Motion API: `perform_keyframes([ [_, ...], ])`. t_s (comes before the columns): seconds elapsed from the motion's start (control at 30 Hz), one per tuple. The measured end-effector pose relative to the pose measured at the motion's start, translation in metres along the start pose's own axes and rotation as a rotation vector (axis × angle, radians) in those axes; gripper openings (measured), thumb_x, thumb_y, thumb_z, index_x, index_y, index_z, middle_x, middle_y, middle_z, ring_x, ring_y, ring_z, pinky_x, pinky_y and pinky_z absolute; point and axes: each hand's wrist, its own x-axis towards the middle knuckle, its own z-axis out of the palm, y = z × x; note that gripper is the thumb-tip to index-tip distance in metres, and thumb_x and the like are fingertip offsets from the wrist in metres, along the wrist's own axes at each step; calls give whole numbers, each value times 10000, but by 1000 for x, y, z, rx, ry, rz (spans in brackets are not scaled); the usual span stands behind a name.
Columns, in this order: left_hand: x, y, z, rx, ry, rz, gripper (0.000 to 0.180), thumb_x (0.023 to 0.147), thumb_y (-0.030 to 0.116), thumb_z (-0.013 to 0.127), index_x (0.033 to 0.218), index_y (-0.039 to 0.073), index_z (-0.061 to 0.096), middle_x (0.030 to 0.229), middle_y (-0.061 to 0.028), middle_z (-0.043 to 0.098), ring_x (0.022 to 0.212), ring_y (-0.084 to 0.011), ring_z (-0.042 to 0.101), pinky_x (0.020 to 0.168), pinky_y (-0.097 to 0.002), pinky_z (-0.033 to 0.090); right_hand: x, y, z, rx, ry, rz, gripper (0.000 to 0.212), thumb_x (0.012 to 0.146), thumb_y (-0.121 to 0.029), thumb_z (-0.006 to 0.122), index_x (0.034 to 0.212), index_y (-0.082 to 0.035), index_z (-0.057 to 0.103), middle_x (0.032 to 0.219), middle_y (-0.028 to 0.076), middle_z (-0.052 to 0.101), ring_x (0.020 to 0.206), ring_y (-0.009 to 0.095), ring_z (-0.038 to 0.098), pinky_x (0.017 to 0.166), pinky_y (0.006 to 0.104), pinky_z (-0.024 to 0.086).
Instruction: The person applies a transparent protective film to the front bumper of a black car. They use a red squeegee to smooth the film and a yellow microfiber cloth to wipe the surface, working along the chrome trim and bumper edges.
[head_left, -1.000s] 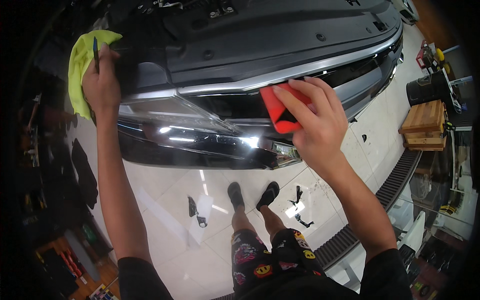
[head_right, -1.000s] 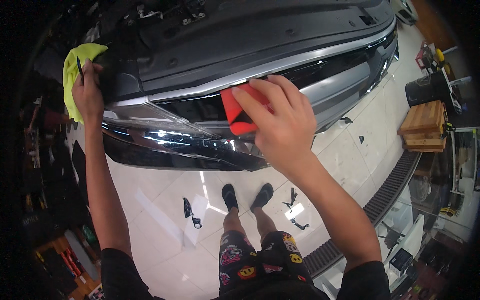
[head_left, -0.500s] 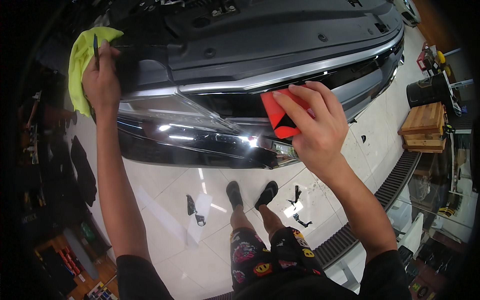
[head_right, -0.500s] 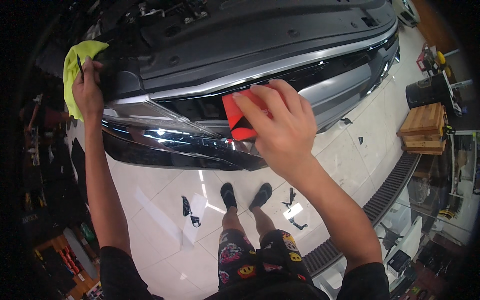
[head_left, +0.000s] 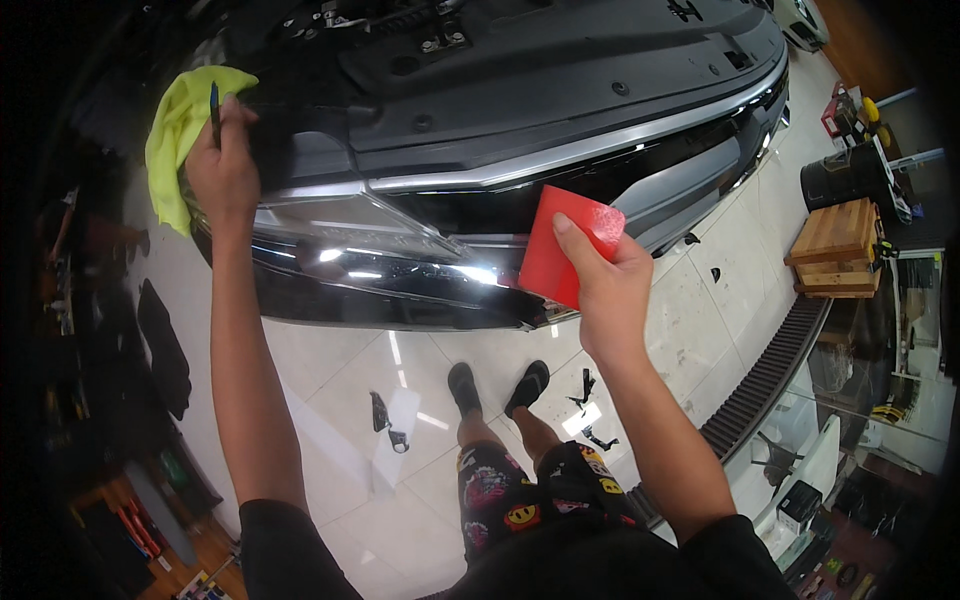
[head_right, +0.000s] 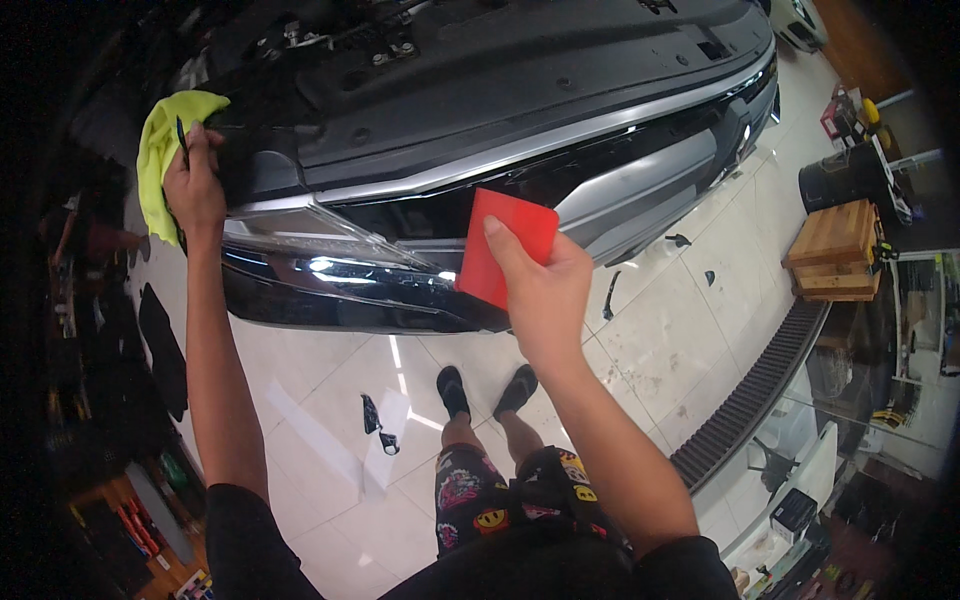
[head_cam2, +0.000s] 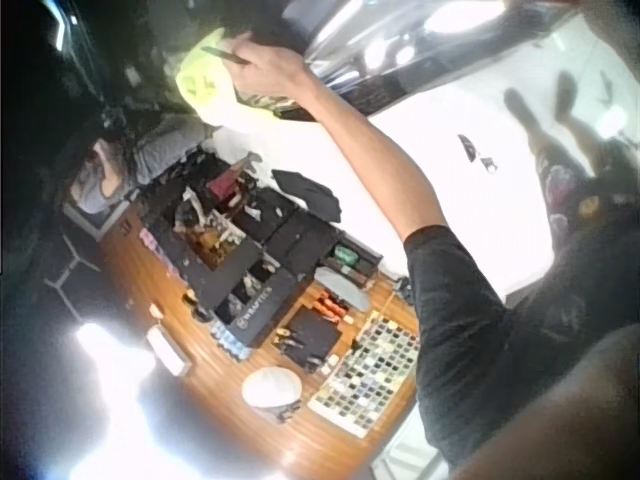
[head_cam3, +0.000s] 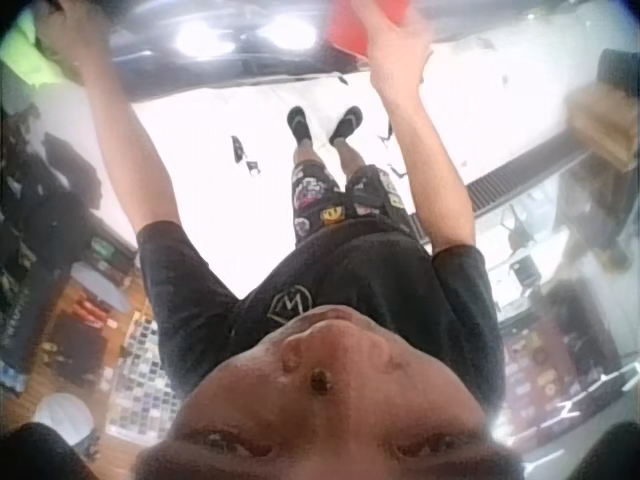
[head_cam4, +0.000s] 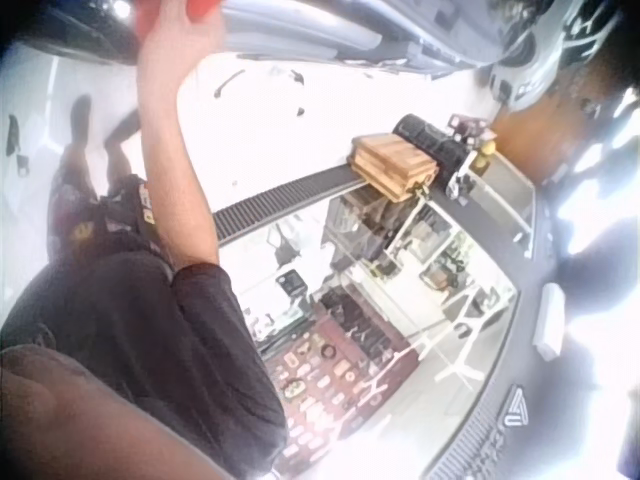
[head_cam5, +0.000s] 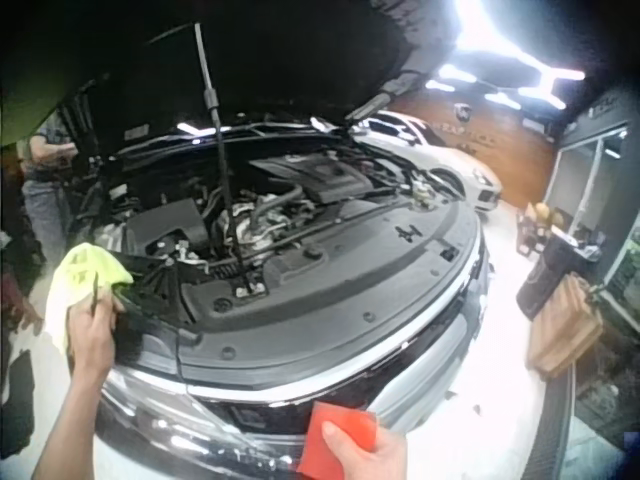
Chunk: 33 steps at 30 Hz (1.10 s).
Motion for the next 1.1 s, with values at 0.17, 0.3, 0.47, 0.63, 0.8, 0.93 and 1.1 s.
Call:
perform_keyframes([
  [0.17,1,2,0,-22,-1,19,400,1078,332,544,857,32,687,668,68,433,625,-40,367,577,-240,280,6,4,11,16,46,60,231,930,-172,738,1022,40,737,862,81,730,734,112,657,665,272,531],
  [0.3,1,-1,-1,6,-23,0,400,1080,334,537,862,35,689,670,66,438,627,-40,374,576,-241,283,4,2,22,13,39,119,222,904,-163,726,996,39,746,827,91,727,712,128,658,659,285,528],
  [0.47,1,-1,-2,-14,-46,0,396,1079,331,536,862,36,690,675,61,446,627,-45,380,574,-245,287,4,-13,30,-22,45,208,200,875,-114,726,999,41,707,880,74,711,737,129,665,676,292,550],
  [0.63,1,0,-2,-17,-43,37,394,1076,328,541,865,30,689,678,58,456,625,-50,390,578,-244,298,-2,-6,34,124,123,195,189,886,-120,726,990,37,705,860,79,708,729,141,667,695,307,549],
  [0.8,2,-1,-5,21,-56,35,391,1053,351,570,885,26,709,689,11,559,644,-83,466,632,-264,372,-1,4,32,109,174,161,178,891,-136,726,969,24,720,789,69,701,692,140,654,672,303,535],
  [0.93,3,0,-4,69,-47,44,414,1049,390,561,901,37,719,692,-16,588,646,-112,496,653,-287,395,-1,3,39,11,143,117,206,887,-160,725,904,45,744,752,89,712,677,150,654,666,310,522],
  [1.1,1,6,-6,151,-58,22,436,1047,423,552,915,49,733,699,-33,607,664,-134,528,683,-297,415,-3,-1,44,-74,102,88,211,888,-141,720,949,59,752,781,106,731,688,158,668,657,317,526],
])
